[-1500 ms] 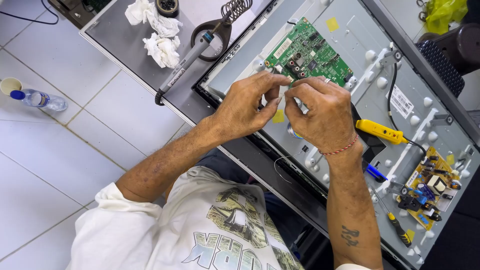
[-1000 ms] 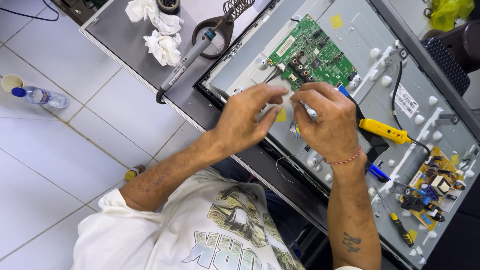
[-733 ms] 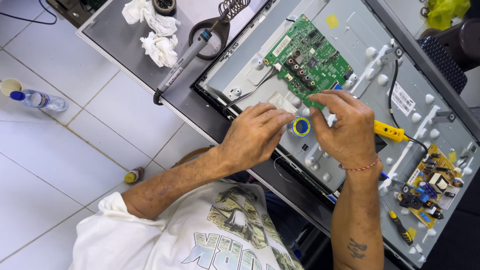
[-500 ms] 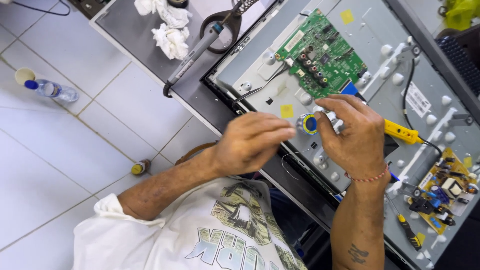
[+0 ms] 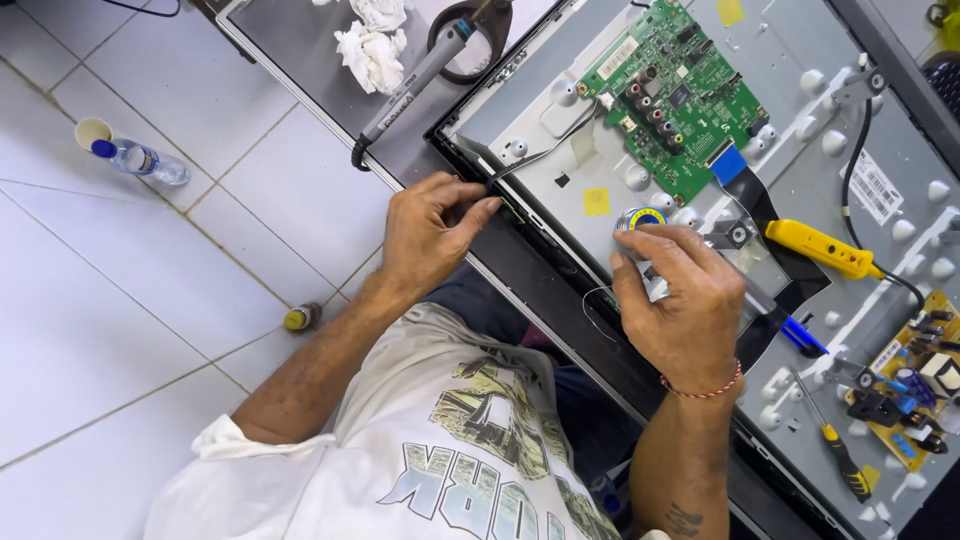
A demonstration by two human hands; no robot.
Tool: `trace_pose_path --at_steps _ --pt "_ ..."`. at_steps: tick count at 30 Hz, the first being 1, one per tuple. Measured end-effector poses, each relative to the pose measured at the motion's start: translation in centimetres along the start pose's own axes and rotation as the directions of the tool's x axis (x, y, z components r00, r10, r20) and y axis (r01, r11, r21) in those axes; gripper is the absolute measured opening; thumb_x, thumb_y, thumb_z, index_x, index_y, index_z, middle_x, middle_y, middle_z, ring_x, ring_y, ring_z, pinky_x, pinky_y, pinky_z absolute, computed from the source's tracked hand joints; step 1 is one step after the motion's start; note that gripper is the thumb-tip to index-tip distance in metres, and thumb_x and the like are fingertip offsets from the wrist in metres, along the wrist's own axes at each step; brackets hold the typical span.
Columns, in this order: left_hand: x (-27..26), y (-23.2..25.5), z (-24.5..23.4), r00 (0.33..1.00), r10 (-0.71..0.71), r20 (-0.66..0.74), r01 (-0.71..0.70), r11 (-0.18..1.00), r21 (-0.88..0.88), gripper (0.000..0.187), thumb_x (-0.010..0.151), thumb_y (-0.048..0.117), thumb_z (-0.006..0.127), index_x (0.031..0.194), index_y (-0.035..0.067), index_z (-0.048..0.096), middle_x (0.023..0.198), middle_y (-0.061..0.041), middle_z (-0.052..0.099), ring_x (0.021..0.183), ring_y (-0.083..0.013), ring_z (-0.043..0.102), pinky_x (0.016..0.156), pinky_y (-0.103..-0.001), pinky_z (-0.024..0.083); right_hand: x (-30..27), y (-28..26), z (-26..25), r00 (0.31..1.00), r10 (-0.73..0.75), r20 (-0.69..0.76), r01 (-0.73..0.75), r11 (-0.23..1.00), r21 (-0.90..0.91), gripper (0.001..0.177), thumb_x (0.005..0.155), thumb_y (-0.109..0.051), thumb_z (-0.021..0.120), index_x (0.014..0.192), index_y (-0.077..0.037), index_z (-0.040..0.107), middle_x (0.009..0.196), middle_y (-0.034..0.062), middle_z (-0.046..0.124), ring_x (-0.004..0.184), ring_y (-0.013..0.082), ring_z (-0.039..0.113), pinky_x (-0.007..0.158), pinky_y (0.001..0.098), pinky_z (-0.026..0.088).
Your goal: The person handles a green circuit board, connecting a black ribbon cable to its edge connector. They then move to a yellow circuit board, disconnecting a white cable and lifting the board from the device chassis. The person holds the yellow board and the disconnected cable, preparing for further work.
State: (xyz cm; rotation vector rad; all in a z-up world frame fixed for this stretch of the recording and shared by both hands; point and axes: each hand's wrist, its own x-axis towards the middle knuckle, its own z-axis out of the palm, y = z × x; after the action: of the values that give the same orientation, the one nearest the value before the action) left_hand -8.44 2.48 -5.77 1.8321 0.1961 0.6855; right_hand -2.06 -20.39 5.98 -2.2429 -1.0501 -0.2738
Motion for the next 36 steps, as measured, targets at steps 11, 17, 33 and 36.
trace_pose_path --at_steps 11,17,33,36 --pt "-0.5 0.0 1.1 0.998 -0.023 -0.053 0.015 0.987 -0.16 0.006 0.087 0.009 0.075 0.092 0.01 0.075 0.074 -0.004 0.063 0.06 -0.0116 0.059 0.052 -0.025 0.045 -1.0 -0.4 1.9 0.999 0.003 0.032 -0.004 1.0 0.023 0.018 0.081 0.002 0.074 0.097 -0.006 0.076 0.089 0.0109 0.07 0.076 0.0288 0.069 0.064 0.0365 0.055" --pt "-0.1 -0.4 1.0 0.997 0.051 -0.052 -0.056 0.995 -0.088 0.003 0.091 0.007 0.07 0.094 0.007 0.072 0.077 -0.008 0.064 0.063 -0.0198 0.063 0.053 -0.03 0.047 -0.7 -0.8 3.7 0.998 -0.066 0.0 0.066 0.998 -0.013 0.019 0.079 0.0 0.074 0.096 -0.007 0.074 0.092 0.0107 0.067 0.084 0.0326 0.068 0.071 0.0399 0.054" --pt "0.3 3.9 0.5 0.997 0.032 -0.076 -0.053 0.954 -0.294 0.012 0.089 0.013 0.075 0.1 0.008 0.07 0.081 -0.006 0.068 0.069 -0.0143 0.064 0.058 -0.025 0.051 1.8 -3.2 7.6 0.982 -0.149 -0.114 0.146 0.989 -0.039 0.02 0.074 -0.008 0.084 0.081 -0.003 0.066 0.098 0.012 0.064 0.092 0.0333 0.066 0.08 0.0416 0.05" --pt "0.9 5.6 0.8 0.999 -0.052 0.012 0.052 0.89 -0.454 0.023 0.085 0.015 0.078 0.105 0.005 0.069 0.077 -0.004 0.068 0.07 -0.0082 0.062 0.059 -0.023 0.051 1.8 -3.5 6.0 0.989 -0.086 -0.121 0.094 0.994 0.063 0.017 0.08 -0.013 0.083 0.084 -0.006 0.068 0.097 0.0092 0.066 0.09 0.0316 0.067 0.08 0.0383 0.052"
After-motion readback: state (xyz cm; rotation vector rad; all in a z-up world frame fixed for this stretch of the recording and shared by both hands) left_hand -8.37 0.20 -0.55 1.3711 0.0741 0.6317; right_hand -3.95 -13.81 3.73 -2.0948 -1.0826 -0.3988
